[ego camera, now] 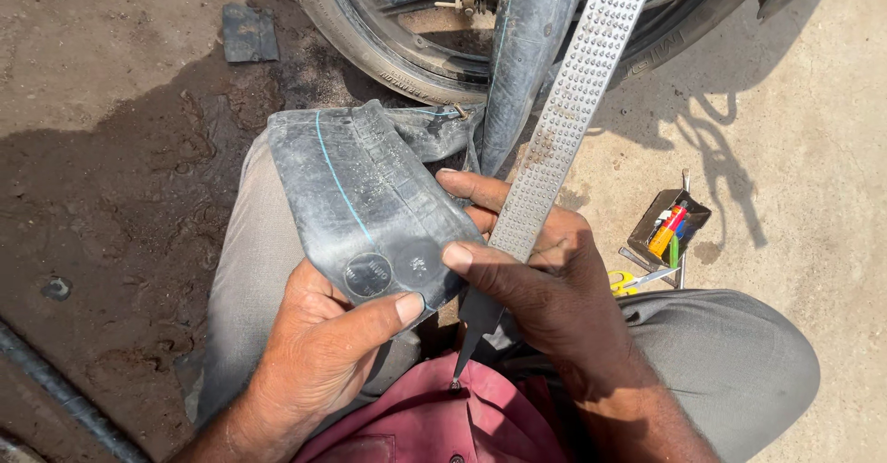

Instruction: The person sits on the ground and uses a metal file to roughen the surface of a motorcycle inner tube. They hold the tube with one hand and rub the file back and forth over a marked area to prepare it for patching.

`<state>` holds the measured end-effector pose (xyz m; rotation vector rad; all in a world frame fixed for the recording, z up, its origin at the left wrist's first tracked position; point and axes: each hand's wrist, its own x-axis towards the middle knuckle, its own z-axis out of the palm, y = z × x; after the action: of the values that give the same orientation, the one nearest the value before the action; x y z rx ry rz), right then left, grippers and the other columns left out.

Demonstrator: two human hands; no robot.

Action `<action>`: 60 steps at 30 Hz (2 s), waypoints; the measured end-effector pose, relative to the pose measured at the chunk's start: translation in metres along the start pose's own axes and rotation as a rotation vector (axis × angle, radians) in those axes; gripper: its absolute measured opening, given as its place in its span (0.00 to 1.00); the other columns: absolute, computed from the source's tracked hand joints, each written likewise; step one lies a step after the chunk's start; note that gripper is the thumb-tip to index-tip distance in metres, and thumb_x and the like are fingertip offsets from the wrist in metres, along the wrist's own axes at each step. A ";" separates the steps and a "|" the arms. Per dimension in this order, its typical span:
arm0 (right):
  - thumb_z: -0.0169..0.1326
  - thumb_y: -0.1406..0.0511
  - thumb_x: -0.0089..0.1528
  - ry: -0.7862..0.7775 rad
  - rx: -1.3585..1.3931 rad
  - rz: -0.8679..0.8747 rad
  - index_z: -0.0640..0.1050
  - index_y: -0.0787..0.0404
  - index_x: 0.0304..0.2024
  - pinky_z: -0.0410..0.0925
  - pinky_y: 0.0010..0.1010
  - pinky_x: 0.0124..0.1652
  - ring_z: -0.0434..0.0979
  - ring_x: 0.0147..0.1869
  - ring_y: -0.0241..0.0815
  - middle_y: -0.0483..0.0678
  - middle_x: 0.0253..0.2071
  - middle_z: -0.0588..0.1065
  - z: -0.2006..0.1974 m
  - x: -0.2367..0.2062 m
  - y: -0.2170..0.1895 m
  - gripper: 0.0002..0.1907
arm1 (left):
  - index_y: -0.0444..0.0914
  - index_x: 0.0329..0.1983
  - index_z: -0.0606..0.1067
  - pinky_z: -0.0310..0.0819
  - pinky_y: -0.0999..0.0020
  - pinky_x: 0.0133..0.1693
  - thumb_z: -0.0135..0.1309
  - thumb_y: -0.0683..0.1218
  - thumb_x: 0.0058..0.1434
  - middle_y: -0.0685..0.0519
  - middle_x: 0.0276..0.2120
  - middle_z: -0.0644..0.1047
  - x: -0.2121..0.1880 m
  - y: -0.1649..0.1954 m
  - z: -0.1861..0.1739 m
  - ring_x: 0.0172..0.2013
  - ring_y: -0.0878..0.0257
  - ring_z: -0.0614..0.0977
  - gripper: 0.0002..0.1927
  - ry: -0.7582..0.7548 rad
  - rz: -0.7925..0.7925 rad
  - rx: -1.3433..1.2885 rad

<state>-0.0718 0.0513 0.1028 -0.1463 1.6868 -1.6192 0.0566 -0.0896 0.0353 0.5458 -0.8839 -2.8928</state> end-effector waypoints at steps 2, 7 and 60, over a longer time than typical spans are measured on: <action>0.63 0.65 0.54 0.003 -0.025 0.015 0.72 0.71 0.65 0.75 0.28 0.48 0.83 0.46 0.36 0.54 0.45 0.84 0.003 0.002 -0.001 0.36 | 0.24 0.62 0.69 0.74 0.56 0.59 0.54 0.31 0.60 0.40 0.53 0.79 0.000 -0.001 0.001 0.54 0.54 0.81 0.25 -0.006 0.025 -0.006; 0.63 0.65 0.55 0.028 -0.062 -0.024 0.73 0.71 0.65 0.74 0.25 0.43 0.81 0.42 0.34 0.52 0.42 0.83 0.004 0.001 0.001 0.36 | 0.24 0.62 0.69 0.74 0.54 0.60 0.54 0.31 0.60 0.38 0.53 0.79 0.000 -0.001 0.000 0.55 0.54 0.81 0.25 -0.022 0.011 -0.031; 0.62 0.69 0.54 0.032 0.114 0.017 0.72 0.75 0.64 0.75 0.28 0.41 0.82 0.40 0.40 0.59 0.42 0.83 0.001 0.004 0.015 0.36 | 0.24 0.65 0.67 0.70 0.51 0.64 0.54 0.33 0.60 0.38 0.56 0.77 0.006 -0.002 -0.010 0.58 0.52 0.79 0.28 -0.095 0.003 -0.093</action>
<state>-0.0678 0.0514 0.0880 -0.0492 1.6107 -1.7082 0.0547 -0.0946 0.0244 0.4019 -0.7550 -2.9603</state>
